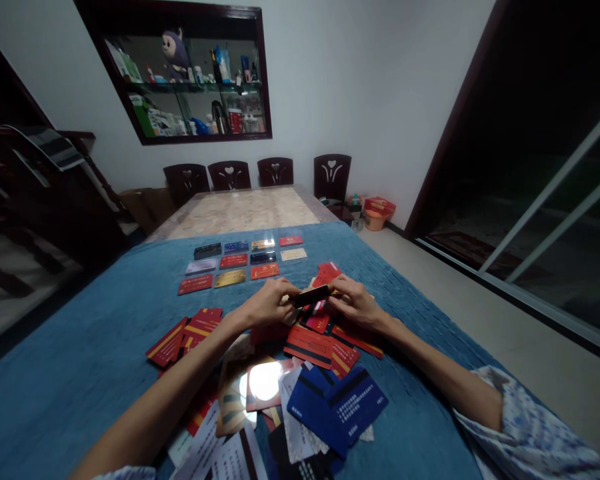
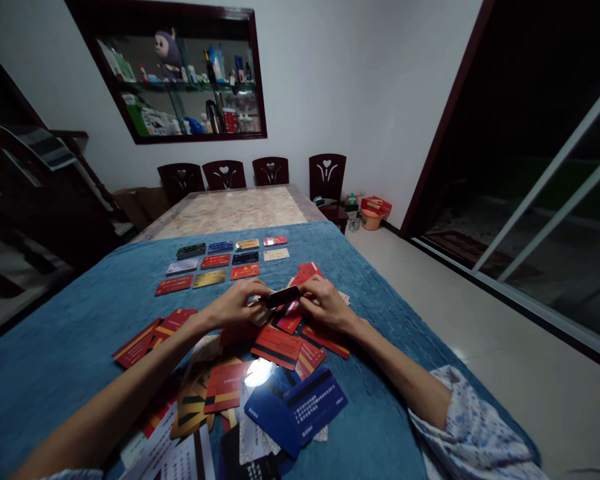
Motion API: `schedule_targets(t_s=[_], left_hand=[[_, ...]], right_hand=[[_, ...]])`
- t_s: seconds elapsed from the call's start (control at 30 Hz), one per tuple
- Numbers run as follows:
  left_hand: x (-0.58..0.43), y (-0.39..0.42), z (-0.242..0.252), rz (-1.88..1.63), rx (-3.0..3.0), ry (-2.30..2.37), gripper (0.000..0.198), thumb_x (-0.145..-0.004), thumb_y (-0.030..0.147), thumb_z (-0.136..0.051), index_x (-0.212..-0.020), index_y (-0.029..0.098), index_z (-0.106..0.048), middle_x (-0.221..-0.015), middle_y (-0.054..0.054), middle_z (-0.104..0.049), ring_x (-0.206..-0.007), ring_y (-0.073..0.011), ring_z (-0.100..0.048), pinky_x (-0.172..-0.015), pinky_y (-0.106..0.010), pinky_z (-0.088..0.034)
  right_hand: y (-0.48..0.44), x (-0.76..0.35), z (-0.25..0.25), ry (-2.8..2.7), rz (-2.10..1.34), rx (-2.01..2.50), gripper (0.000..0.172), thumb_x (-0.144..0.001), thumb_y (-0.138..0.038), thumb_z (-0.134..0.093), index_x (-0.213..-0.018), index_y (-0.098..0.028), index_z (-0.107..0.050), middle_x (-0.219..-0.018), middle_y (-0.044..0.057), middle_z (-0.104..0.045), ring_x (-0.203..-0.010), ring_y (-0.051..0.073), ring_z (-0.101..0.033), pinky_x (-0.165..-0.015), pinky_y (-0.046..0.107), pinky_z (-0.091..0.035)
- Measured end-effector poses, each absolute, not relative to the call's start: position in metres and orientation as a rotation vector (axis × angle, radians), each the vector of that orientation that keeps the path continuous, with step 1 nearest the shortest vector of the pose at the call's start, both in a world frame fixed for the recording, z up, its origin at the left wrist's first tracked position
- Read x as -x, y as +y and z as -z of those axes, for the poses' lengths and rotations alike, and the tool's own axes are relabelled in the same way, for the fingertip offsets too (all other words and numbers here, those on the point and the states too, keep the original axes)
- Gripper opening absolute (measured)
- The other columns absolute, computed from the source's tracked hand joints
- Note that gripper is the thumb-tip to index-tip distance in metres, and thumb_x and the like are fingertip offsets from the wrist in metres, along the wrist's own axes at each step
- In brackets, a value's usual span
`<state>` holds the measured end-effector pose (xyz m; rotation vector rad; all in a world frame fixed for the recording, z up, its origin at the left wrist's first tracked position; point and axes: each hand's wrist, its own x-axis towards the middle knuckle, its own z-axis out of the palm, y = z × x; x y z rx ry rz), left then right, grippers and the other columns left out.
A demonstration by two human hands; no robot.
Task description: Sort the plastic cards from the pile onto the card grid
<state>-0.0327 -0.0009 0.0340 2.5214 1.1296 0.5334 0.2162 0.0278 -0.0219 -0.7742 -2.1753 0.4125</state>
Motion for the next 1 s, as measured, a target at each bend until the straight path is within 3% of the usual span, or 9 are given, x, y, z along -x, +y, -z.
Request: schedule_targets(t_s=[0.1, 0.33, 0.5, 0.67, 1.0], left_hand=[[0.031, -0.002, -0.032, -0.570, -2.510, 1.170, 0.039, -0.073, 0.006, -0.050, -0.101, 0.018, -0.075, -0.089, -0.003, -0.072, -0.083, -0.0152, -0.061, -0.076, -0.023, -0.045], [0.024, -0.002, -0.030, -0.562, -2.654, 1.203, 0.021, -0.080, 0.013, -0.051, -0.074, 0.016, -0.071, -0.076, -0.004, -0.065, -0.077, -0.0162, -0.053, -0.076, -0.028, -0.043], [0.026, 0.000, -0.029, -0.667, -2.583, 1.203, 0.021, -0.082, 0.014, -0.053, -0.083, 0.017, -0.074, -0.078, -0.005, -0.066, -0.079, -0.0175, -0.055, -0.076, -0.029, -0.045], [0.026, 0.001, -0.027, -0.798, -2.415, 1.194, 0.020, -0.081, 0.015, -0.058, -0.088, 0.017, -0.077, -0.084, -0.006, -0.072, -0.081, -0.0178, -0.061, -0.080, -0.030, -0.047], [0.026, 0.003, -0.024, -0.890, -2.189, 1.170, 0.017, -0.077, 0.015, -0.062, -0.084, 0.014, -0.077, -0.084, -0.002, -0.075, -0.081, -0.0172, -0.067, -0.079, -0.026, -0.050]], right_hand=[[0.027, -0.215, 0.020, -2.103, -0.428, 0.751, 0.008, -0.087, -0.021, -0.056, -0.087, -0.020, -0.064, -0.082, 0.004, -0.064, -0.080, 0.018, -0.059, -0.075, 0.032, -0.047], [0.019, -0.207, 0.010, -2.031, -0.410, 0.729, 0.011, -0.091, -0.027, -0.056, -0.092, -0.023, -0.066, -0.088, 0.005, -0.068, -0.084, 0.020, -0.062, -0.080, 0.036, -0.050], [0.019, -0.202, 0.013, -2.001, -0.449, 0.716, 0.012, -0.089, -0.025, -0.056, -0.097, -0.023, -0.065, -0.091, 0.005, -0.069, -0.086, 0.020, -0.063, -0.080, 0.036, -0.050], [0.023, -0.198, 0.023, -2.063, -0.512, 0.711, 0.009, -0.086, -0.021, -0.056, -0.090, -0.020, -0.064, -0.083, 0.004, -0.065, -0.080, 0.018, -0.060, -0.074, 0.032, -0.049], [0.023, -0.194, 0.027, -2.068, -0.503, 0.706, 0.013, -0.086, -0.015, -0.053, -0.090, -0.021, -0.064, -0.085, 0.004, -0.067, -0.080, 0.018, -0.061, -0.072, 0.030, -0.047]])
